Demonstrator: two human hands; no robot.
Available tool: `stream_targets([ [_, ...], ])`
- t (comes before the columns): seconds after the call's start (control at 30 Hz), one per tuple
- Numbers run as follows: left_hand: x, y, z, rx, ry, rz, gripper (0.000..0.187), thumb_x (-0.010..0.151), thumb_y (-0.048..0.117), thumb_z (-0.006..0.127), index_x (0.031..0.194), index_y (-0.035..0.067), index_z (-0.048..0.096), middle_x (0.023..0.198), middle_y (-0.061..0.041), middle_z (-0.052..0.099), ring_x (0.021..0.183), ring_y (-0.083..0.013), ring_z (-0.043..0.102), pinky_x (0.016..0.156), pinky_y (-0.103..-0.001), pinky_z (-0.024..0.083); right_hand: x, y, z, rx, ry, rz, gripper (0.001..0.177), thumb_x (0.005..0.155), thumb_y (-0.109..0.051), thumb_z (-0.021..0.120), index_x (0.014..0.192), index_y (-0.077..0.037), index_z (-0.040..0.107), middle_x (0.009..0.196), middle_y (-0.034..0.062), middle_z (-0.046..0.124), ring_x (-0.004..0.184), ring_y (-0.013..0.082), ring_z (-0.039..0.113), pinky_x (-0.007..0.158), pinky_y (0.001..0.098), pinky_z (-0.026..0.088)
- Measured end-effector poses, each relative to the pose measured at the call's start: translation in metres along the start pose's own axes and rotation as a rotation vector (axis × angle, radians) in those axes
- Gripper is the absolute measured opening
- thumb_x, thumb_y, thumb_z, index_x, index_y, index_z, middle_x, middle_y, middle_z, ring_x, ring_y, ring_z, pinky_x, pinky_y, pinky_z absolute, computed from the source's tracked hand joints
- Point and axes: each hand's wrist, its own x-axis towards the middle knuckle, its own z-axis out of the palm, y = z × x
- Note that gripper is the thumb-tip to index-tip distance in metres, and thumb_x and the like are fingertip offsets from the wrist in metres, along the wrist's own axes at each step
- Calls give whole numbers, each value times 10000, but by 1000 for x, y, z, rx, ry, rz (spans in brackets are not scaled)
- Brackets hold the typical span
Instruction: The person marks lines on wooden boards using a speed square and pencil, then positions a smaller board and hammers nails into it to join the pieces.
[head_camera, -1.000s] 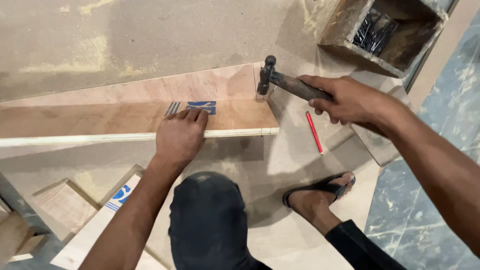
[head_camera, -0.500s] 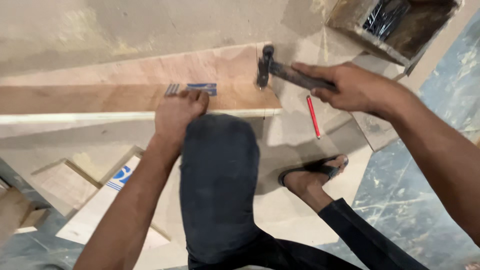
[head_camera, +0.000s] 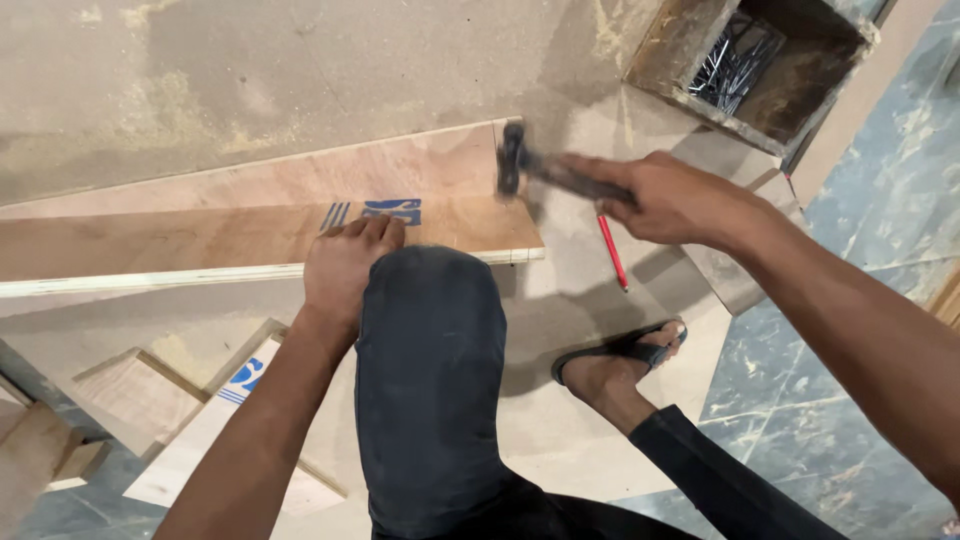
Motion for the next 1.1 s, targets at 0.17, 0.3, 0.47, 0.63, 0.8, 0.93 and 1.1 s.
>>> stream_targets([
  [0.17,-5,-1,7,4,86,24,334,818,249,615,1060,35,700,1082,-121,752,997,-257,737,778,-376,592,-18,-8,-28,632,408,104,676,1060,-168,545,1664,-362,309,1123,278,654,789,467,632,747,584,505],
  [0.3,-8,-3,11,-9,59,27,351,848,220,614,1109,10,717,1120,-122,761,994,-258,741,767,-387,588,-4,-18,17,8,-4,-49,773,970,-236,640,1616,-445,270,940,196,760,860,248,687,889,444,509],
  [0.47,-11,-2,18,44,134,44,336,856,227,608,1107,33,718,1147,-126,756,1066,-259,733,839,-385,591,-8,15,-3,278,256,67,677,1013,-225,570,1599,-439,309,1045,185,742,868,281,697,796,466,577],
  [0.63,-17,-2,20,29,129,26,340,850,239,608,1091,24,718,1148,-127,759,1069,-259,735,831,-392,593,-10,5,9,287,244,-60,672,1022,-220,555,1611,-411,296,1167,130,736,857,218,713,776,419,600],
  [0.8,-17,1,22,43,150,30,303,882,209,598,1099,31,713,1142,-117,761,1064,-250,739,827,-384,591,-16,-6,3,177,130,99,735,1000,-249,559,1621,-463,230,948,164,748,788,256,713,788,415,585],
  [0.93,-26,4,23,40,67,2,277,851,232,610,1039,53,709,1087,-99,761,1035,-254,740,819,-386,593,-18,-6,31,362,157,160,706,1005,-263,569,1612,-465,269,907,218,715,793,377,705,745,500,570],
  [1.1,-17,7,16,76,176,41,299,828,221,614,1045,35,704,1088,-101,763,1015,-234,741,805,-364,588,-5,6,37,180,214,-80,734,970,-252,631,1588,-418,273,1113,189,692,942,354,692,843,516,536],
])
